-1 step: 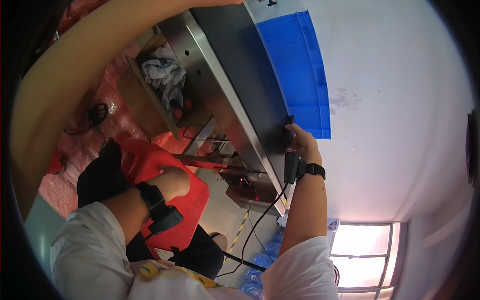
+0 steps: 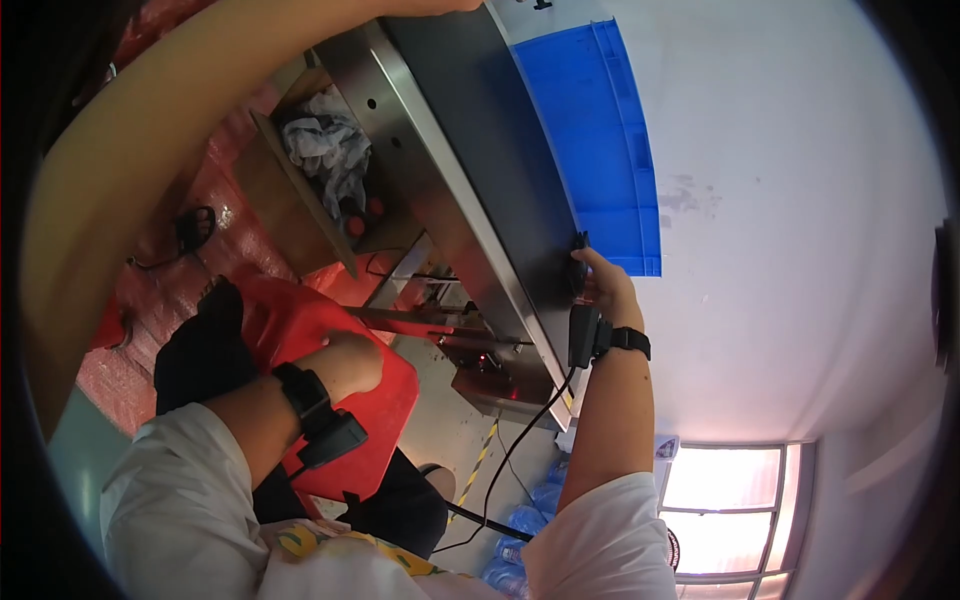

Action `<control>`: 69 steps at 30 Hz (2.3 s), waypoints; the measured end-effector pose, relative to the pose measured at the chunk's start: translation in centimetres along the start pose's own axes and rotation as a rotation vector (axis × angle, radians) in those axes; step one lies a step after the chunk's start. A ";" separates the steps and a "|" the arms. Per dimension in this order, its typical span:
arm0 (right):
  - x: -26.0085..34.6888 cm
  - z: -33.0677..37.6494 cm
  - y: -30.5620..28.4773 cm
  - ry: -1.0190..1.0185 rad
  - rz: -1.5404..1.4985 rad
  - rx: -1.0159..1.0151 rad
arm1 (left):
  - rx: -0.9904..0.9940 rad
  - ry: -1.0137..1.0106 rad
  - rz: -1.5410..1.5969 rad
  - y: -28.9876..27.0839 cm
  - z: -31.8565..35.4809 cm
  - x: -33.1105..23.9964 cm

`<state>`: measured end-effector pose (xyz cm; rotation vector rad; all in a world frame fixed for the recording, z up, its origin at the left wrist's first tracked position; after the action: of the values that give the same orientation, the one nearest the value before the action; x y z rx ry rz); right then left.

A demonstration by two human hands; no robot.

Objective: The person picks up batteries from a conveyor belt and places them into a black tray. They then place a second tray on a red stool and continue transferring batteries from the belt into the slots of the second tray.

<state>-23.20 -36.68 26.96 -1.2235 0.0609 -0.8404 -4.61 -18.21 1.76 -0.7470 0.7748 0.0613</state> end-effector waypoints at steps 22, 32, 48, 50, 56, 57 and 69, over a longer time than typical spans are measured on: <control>-0.1 19.9 6.9 -0.746 0.036 0.451 | 0.778 0.883 1.875 -6.1 4.7 -4.2; -2.6 20.6 14.2 -0.986 0.885 0.255 | 0.574 0.501 2.085 -5.9 5.7 -2.4; 3.7 12.3 4.8 -0.581 0.133 -0.027 | 0.241 0.880 2.027 -7.8 4.6 -0.4; 3.8 10.7 3.1 -0.426 0.149 -0.066 | 0.164 0.927 1.984 -8.5 5.2 -0.6; 3.5 7.4 3.6 -0.228 0.362 0.051 | -0.145 1.013 2.106 -9.5 7.8 0.3; 3.4 7.4 3.3 -0.225 0.360 0.047 | -0.271 1.025 2.170 -9.7 8.4 0.3; -3.5 7.2 -0.2 -0.230 0.057 0.070 | -0.534 1.167 1.708 -10.2 10.2 -3.2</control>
<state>-22.44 -28.86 28.43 -1.2398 -0.1187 -0.6427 2.53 -18.68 14.77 -0.3319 2.4042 1.5199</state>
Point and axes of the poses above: each hand's wrist, its own z-axis away from the middle knuckle, its own y-axis out of the palm, x = y × z, the point moved 3 cm from there along -z, towards the middle knuckle, and after that the axes turned 8 degrees about x, right-handed, at the moved point
